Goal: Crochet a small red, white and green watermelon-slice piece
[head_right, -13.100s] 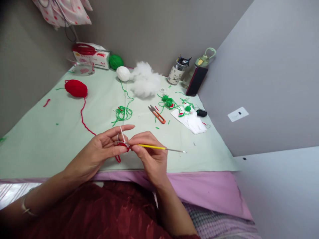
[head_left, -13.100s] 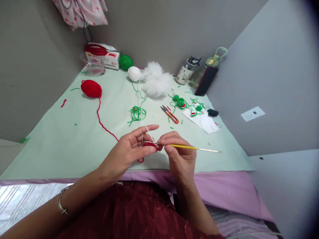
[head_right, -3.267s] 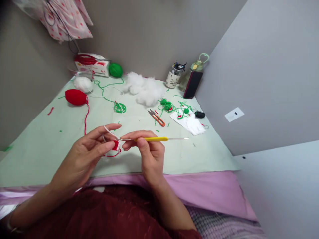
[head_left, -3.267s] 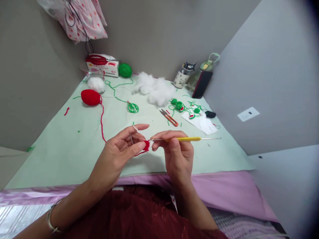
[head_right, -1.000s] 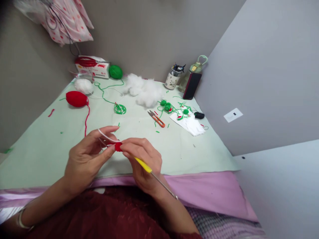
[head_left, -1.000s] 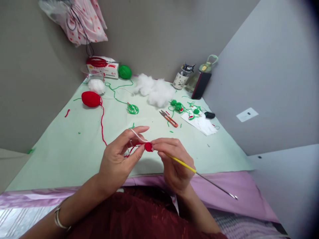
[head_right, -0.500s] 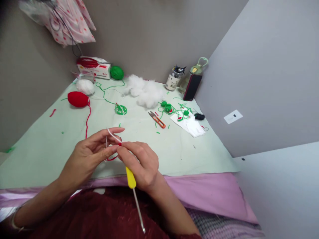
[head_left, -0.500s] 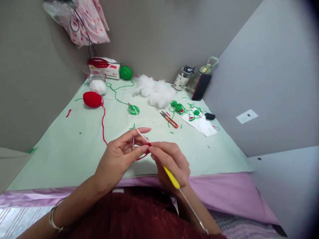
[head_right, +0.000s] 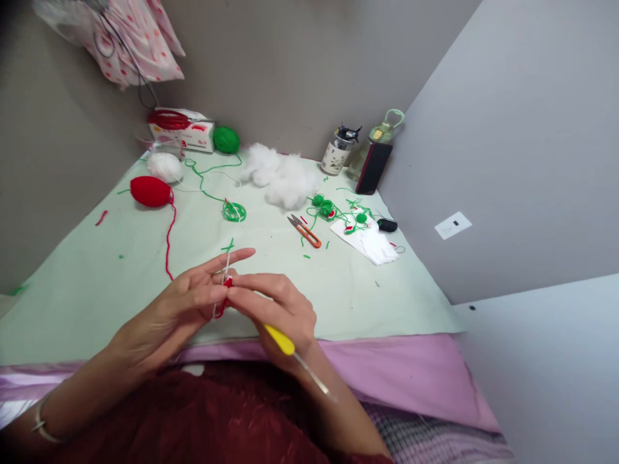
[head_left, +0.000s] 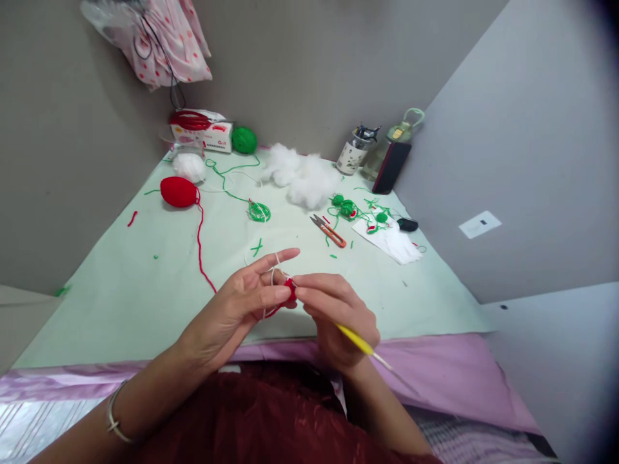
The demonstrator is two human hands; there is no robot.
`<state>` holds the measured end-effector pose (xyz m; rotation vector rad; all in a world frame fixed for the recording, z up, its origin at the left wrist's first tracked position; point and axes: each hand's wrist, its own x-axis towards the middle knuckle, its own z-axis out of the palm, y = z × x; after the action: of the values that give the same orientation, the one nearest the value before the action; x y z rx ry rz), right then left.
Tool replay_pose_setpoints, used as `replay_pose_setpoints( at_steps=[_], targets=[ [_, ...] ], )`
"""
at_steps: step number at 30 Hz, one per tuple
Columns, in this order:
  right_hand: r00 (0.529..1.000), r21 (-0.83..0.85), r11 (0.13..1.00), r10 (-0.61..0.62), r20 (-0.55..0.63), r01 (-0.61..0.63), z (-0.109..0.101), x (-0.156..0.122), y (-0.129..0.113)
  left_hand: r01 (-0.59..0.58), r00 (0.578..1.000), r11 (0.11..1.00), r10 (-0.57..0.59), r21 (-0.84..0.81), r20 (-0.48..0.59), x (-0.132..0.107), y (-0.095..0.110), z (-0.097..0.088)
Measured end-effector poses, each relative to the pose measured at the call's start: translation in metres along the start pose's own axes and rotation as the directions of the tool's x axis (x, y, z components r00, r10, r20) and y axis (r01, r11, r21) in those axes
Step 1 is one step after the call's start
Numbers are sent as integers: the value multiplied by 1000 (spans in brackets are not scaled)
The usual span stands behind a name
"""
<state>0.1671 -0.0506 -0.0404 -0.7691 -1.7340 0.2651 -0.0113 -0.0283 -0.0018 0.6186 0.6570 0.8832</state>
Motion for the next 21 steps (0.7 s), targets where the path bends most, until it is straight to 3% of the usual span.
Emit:
replay_pose_setpoints(
  at_steps=[3, 6, 9, 13, 17, 21],
  targets=[
    [998, 144, 989, 23, -58, -14, -3, 8, -3, -41, 999, 998, 42, 56, -12, 1, 0, -2],
    [998, 173, 984, 54, -12, -51, -9, 11, -8, -72, 996, 987, 79, 142, -39, 1, 0, -4],
    [984, 218, 963, 171, -50, -157, -13, 11, -11, -102, 992, 971, 114, 216, -44, 1, 0, -7],
    [935, 394, 873, 345, -81, -288, -10, 12, -10, -157, 986, 953, 166, 260, -14, 1, -2, -6],
    [947, 311, 906, 317, -53, -286, -2, 16, -10, -205, 977, 950, 214, 235, -13, 1, -7, -4],
    [971, 148, 969, 213, -107, -196, 6, 13, -12, -223, 972, 955, 233, 195, -33, 3, -11, -1]
  ],
)
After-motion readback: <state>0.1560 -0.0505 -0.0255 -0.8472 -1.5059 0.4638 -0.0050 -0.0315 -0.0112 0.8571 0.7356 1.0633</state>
